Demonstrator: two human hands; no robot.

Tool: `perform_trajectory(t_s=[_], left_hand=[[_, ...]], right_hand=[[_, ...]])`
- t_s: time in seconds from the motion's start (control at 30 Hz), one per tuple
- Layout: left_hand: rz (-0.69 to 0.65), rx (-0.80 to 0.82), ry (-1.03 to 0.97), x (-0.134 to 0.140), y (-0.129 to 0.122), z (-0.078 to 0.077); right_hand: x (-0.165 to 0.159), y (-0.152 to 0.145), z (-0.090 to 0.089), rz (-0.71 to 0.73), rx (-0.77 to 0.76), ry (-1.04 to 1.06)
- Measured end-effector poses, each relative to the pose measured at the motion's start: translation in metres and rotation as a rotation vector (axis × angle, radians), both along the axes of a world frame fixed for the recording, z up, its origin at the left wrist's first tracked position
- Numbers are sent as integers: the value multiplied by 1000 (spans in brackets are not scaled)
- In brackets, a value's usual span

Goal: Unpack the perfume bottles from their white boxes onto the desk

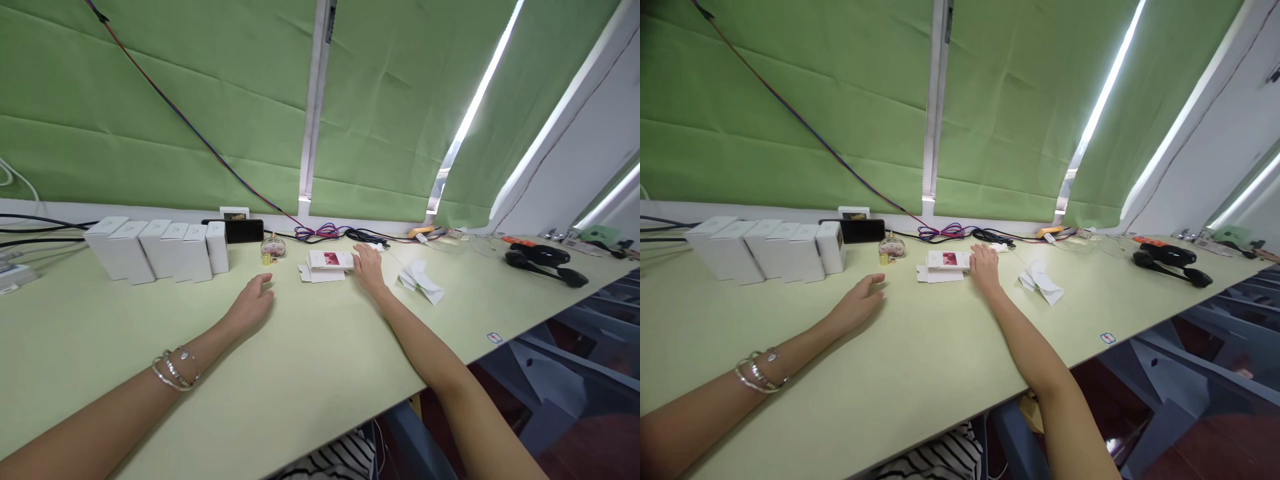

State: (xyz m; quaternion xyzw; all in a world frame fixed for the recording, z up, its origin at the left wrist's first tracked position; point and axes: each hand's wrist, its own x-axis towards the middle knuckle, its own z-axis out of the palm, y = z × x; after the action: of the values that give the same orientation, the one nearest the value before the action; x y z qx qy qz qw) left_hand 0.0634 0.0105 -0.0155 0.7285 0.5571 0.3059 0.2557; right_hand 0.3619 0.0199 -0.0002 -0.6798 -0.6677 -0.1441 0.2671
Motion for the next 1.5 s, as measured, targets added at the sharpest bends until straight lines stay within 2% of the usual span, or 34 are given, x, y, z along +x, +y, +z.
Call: perform_trajectory(t_s=[0.1,0.3,0.5,0.7,0.8,0.9,0.97,1.03,1.1,1.17,1.3,1.4,1.5], left_hand=[[-5,-4,4,1,-2,1],[-27,-20,2,1,-3,2],[-21,12,-1,1,-1,-1],[-41,33,2,-1,2,-10],[-32,31,19,1,-3,-5],[-11,111,115,-6,-5,17],[36,273,246,-19,-2,40],[142,492,373,-40,6,62],[239,622,471,-62,17,74],[280,641,575,-79,26,75],[332,570,751,-87,36,58],[393,569,753,-81,38,55],[447,597,723,-78,40,60]], right_hand=[[-8,2,-7,21,-85,-16],[-26,6,-19,251,-368,-127],[-31,25,-19,268,-444,-160],[-46,59,-22,184,-380,-119],[-52,61,-23,139,-302,-106],[-54,54,-22,101,-195,-99],[-55,51,-22,90,-118,-105],[-56,49,-23,101,-55,-122],[-56,50,-24,121,-21,-130],[-56,52,-26,133,-8,-119],[-54,55,-28,123,6,-94],[-54,56,-30,115,16,-83],[-54,57,-32,121,30,-70]])
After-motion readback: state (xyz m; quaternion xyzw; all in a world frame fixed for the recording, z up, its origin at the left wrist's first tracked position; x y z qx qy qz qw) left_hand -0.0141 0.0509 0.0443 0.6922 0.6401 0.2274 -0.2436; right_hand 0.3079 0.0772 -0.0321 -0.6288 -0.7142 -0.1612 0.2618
